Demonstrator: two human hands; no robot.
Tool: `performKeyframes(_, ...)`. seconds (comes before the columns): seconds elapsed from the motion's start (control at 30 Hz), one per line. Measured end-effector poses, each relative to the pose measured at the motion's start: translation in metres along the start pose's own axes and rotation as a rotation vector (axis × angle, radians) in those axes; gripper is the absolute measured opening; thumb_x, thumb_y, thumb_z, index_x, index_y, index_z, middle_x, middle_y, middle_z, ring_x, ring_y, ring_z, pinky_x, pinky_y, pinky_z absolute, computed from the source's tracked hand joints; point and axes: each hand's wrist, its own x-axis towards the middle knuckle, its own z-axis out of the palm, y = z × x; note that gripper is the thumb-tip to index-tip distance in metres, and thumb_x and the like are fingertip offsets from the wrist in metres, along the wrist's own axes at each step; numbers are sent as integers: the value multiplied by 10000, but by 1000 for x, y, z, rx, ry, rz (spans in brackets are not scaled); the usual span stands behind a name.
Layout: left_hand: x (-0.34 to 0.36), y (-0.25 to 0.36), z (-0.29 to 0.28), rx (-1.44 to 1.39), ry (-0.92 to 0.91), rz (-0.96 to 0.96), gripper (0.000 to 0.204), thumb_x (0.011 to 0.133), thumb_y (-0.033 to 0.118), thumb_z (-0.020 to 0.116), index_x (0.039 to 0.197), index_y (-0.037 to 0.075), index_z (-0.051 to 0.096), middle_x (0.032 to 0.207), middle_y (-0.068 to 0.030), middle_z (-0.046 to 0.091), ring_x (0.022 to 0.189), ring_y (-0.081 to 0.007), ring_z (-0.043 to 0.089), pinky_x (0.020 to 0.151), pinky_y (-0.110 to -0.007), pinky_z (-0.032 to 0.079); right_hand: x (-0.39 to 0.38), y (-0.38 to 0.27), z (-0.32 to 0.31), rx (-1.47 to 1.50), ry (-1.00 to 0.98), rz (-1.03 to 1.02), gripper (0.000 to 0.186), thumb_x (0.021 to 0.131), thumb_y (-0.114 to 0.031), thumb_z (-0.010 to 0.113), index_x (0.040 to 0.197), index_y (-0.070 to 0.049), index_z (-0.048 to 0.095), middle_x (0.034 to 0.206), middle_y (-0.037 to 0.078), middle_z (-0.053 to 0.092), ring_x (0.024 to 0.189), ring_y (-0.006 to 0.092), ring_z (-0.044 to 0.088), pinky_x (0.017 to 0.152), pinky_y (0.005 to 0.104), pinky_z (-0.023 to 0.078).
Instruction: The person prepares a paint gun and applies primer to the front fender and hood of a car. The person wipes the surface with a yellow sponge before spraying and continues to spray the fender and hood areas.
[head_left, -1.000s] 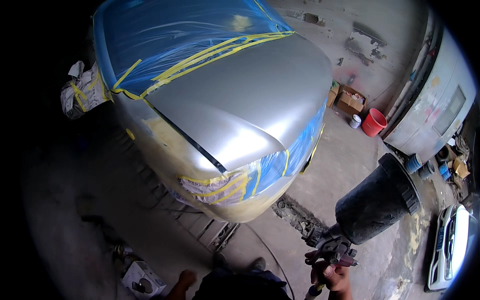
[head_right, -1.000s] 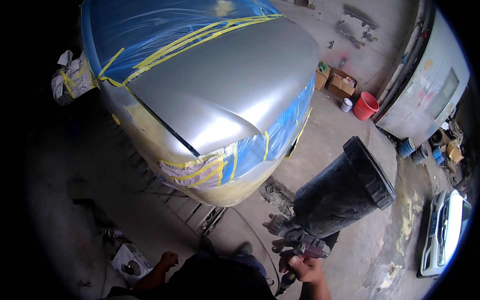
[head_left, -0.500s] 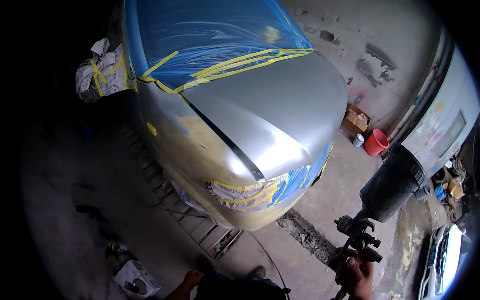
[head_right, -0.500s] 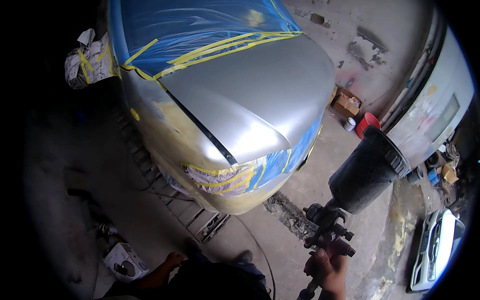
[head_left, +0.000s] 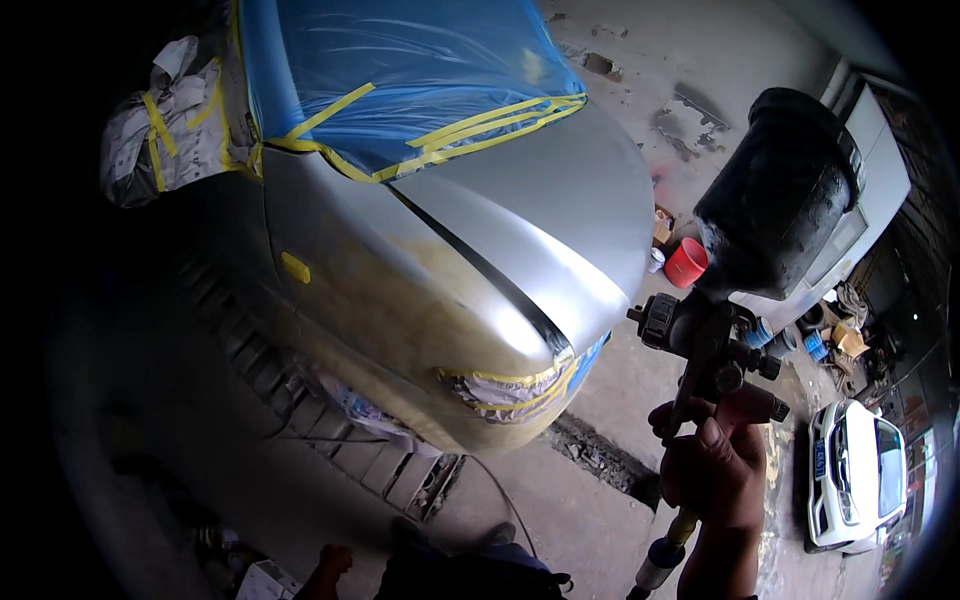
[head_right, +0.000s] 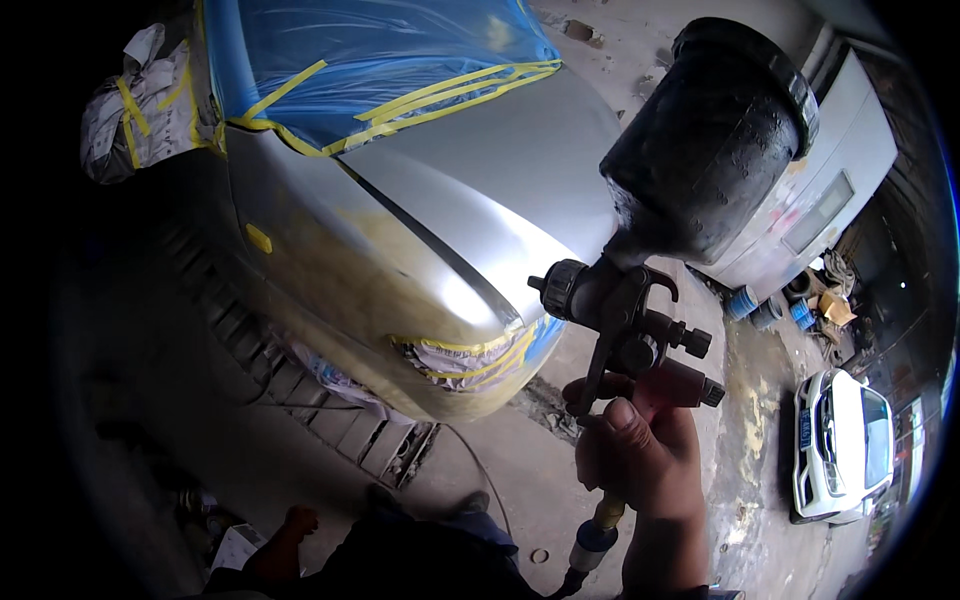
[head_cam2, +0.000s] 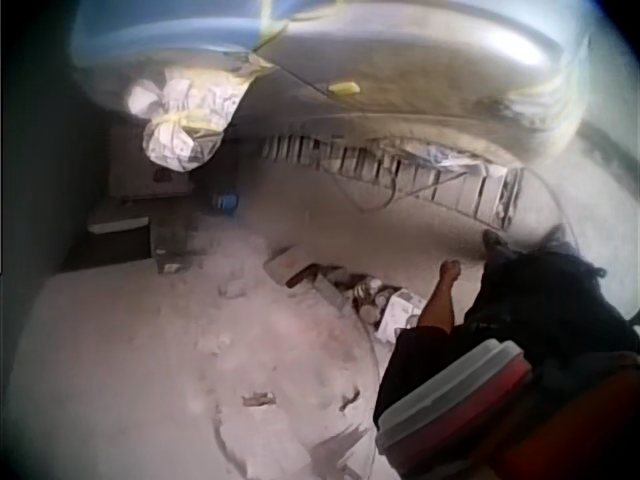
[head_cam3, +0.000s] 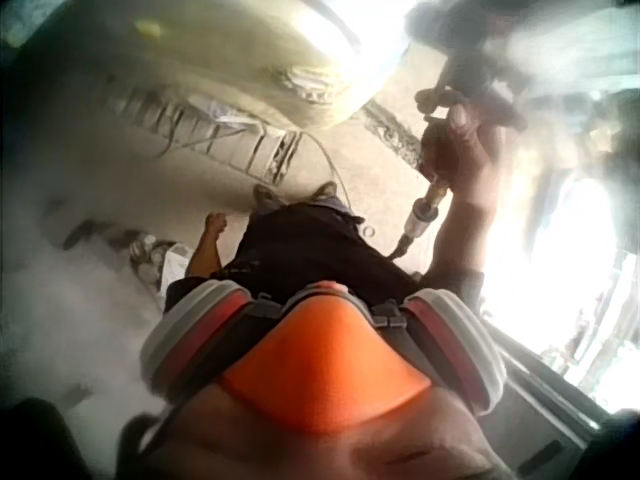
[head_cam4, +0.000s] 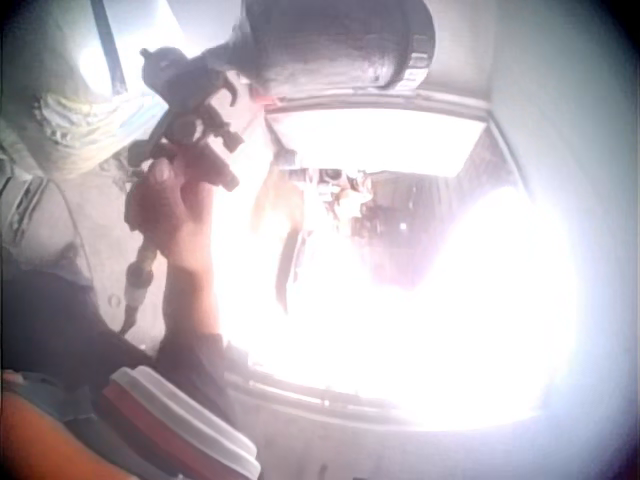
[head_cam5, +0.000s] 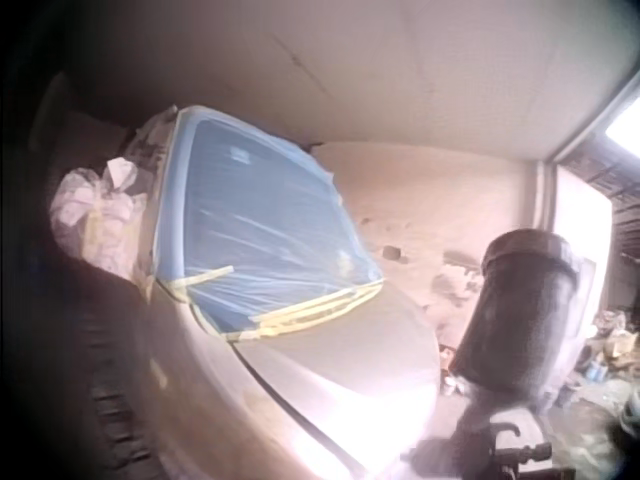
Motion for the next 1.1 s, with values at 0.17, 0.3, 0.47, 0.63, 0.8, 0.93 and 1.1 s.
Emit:
performKeyframes(0.17, 6, 15, 10, 106, -6, 168, 251, 885, 209, 602, 869, -34, 659, 803, -146, 662, 679, -215, 657, 578, -387, 529, 20, -15, 27, 43, -75, -28, 451, 961, -280, 600, 1229, 67, 491, 1026, 176, 663, 483, 161, 564, 409, 286, 420)
performKeyframes(0.3, -15, 31, 49, 64, -66, 192, 282, 841, 252, 619, 846, -26, 669, 740, -142, 666, 624, -220, 654, 563, -391, 528, 5, 4, 0, 34, 13, 23, 380, 962, -256, 597, 1207, 22, 513, 1025, 193, 649, 483, 190, 569, 401, 294, 423)
performKeyframes(0.47, -12, 23, 52, 250, -36, 235, 298, 836, 286, 628, 874, -4, 684, 720, -106, 681, 618, -207, 658, 587, -376, 536, -42, 38, -61, 52, 159, 138, 354, 947, -248, 620, 1161, 20, 528, 953, 199, 640, 456, 190, 551, 378, 309, 420)
performKeyframes(0.63, -1, 33, 73, 351, -4, 248, 342, 860, 327, 630, 947, 2, 691, 835, -143, 698, 756, -255, 678, 693, -423, 536, -103, 87, -151, -20, 294, 191, 456, 954, -267, 613, 1254, 18, 423, 1008, 206, 630, 430, 179, 550, 345, 298, 415)
performKeyframes(0.8, 13, 40, 96, 265, 32, 217, 397, 862, 371, 648, 1036, 16, 691, 1014, -192, 689, 970, -324, 657, 823, -450, 510, -108, 97, -174, -213, 327, 177, 359, 983, -163, 532, 1309, -22, 480, 1041, 167, 657, 446, 85, 484, 358, 206, 370)
performKeyframes(0.93, 3, 63, 127, 271, 20, 372, 392, 849, 378, 660, 991, 14, 689, 965, -193, 695, 921, -318, 671, 810, -425, 516, -97, 86, -172, -184, 338, 181, 397, 983, -170, 548, 1339, -18, 458, 1078, 195, 652, 421, 80, 479, 332, 195, 360)
performKeyframes(1.1, 4, 85, 149, 241, -36, 524, 369, 829, 371, 672, 923, 15, 684, 891, -171, 703, 858, -300, 681, 792, -414, 519, -80, 64, -147, -68, 339, 170, 437, 955, -275, 612, 1232, 19, 446, 1032, 200, 646, 431, 169, 555, 341, 286, 414)
